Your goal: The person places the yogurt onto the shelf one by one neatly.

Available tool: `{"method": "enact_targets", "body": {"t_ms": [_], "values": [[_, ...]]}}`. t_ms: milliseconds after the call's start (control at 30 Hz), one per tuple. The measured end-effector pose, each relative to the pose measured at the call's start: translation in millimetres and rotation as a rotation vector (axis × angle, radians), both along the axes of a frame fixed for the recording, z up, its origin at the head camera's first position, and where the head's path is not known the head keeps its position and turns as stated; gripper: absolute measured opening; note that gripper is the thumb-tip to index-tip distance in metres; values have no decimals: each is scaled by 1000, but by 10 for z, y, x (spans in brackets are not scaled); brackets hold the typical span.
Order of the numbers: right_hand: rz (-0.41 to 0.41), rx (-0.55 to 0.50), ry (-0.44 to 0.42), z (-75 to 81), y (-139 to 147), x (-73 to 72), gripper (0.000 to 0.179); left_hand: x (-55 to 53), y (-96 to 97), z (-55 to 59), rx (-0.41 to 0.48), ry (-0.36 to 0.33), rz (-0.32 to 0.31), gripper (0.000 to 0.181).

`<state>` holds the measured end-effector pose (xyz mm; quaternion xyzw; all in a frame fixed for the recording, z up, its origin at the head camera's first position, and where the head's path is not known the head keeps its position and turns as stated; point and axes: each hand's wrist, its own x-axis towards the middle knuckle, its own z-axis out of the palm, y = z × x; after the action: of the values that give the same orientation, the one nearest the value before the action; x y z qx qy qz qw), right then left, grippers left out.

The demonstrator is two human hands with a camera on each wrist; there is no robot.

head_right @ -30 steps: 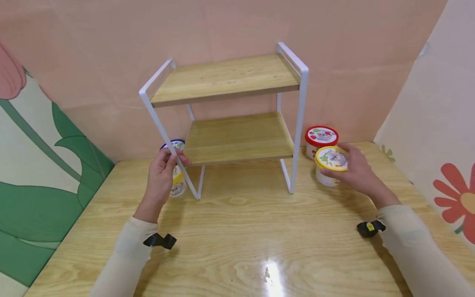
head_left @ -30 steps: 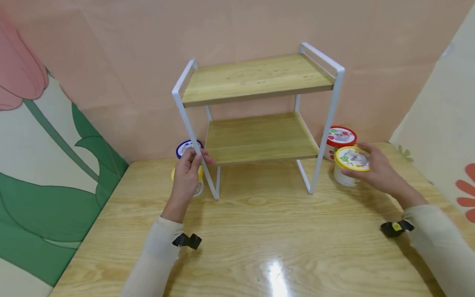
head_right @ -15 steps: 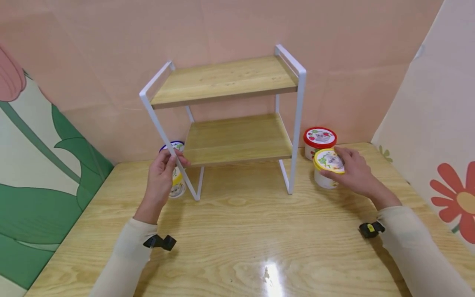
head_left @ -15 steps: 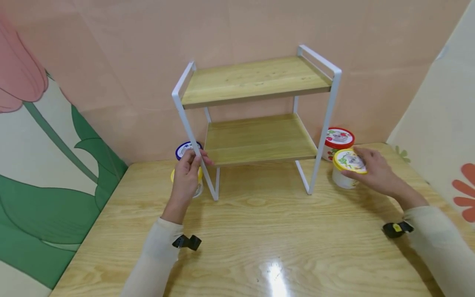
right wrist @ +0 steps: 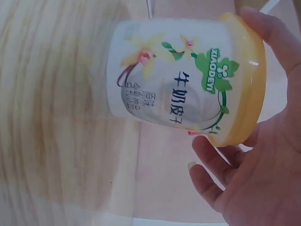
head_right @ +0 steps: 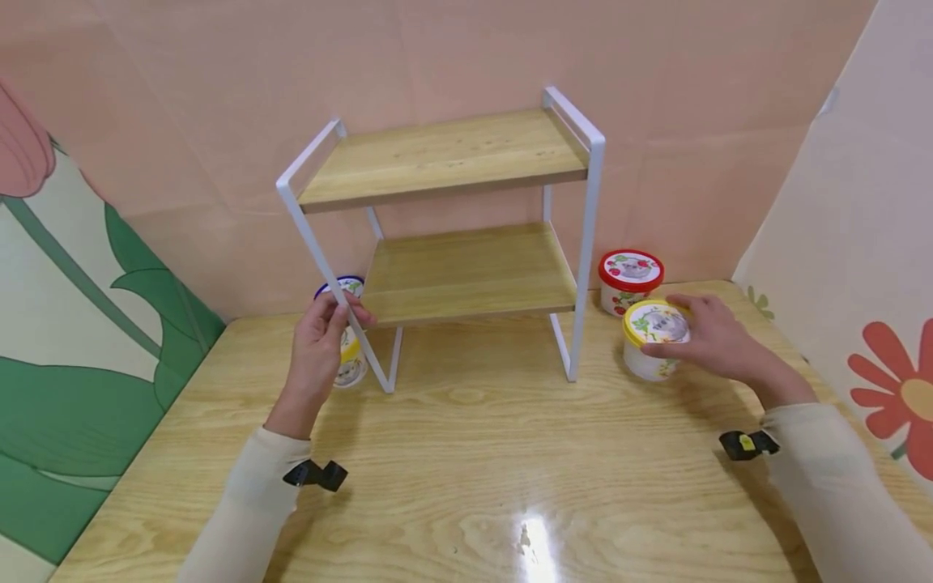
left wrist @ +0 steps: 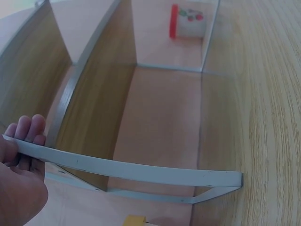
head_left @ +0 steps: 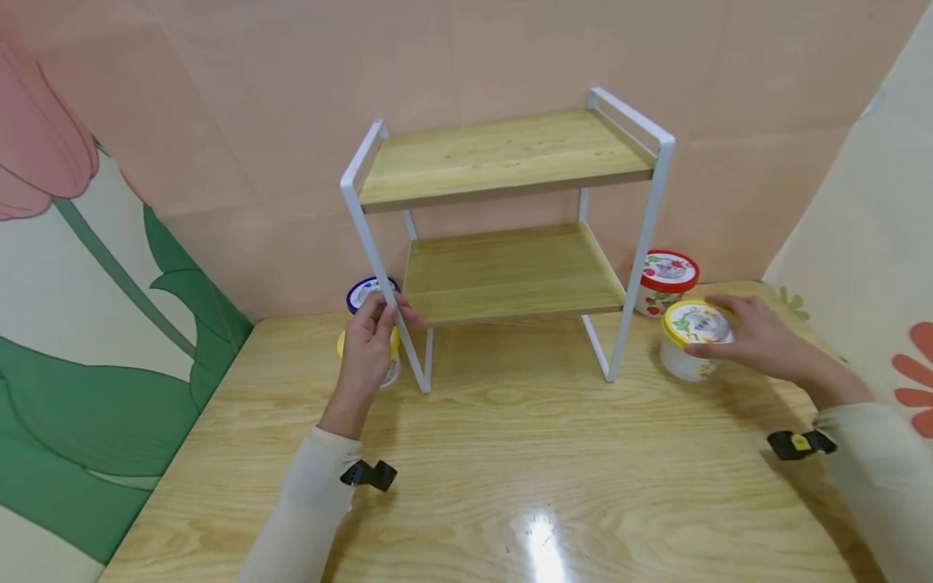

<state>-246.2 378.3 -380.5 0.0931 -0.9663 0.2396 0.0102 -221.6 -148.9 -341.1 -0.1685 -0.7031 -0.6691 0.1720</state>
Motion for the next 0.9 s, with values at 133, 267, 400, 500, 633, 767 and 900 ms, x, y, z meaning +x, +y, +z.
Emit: {"method": "enact_targets", "body": {"t_ms": [133,267,400,500,633,767,900], "values": [[11,-4,-5,3,19,63,100,-3,27,-11,0,-8,-3,23],[-1,-26,-36,-8,21,142,99,-3,49,-22,1,-7,-2,22],[-10,-45,-63,-6,15,223,97,-11,67,-24,4,-5,1,22],[-13,-51,-54,-4,-4,288,96,-19,75,-20,3,-12,-1,23],[-5,-65,-26,-25,-78,378,95,-10,57,-22,-14,-28,13,22],[19,-78,3,-34,-185,472,93,5,20,-23,-19,-17,36,20],[27,-62,15,-7,-238,579,93,2,11,-23,-12,3,25,20]]}}
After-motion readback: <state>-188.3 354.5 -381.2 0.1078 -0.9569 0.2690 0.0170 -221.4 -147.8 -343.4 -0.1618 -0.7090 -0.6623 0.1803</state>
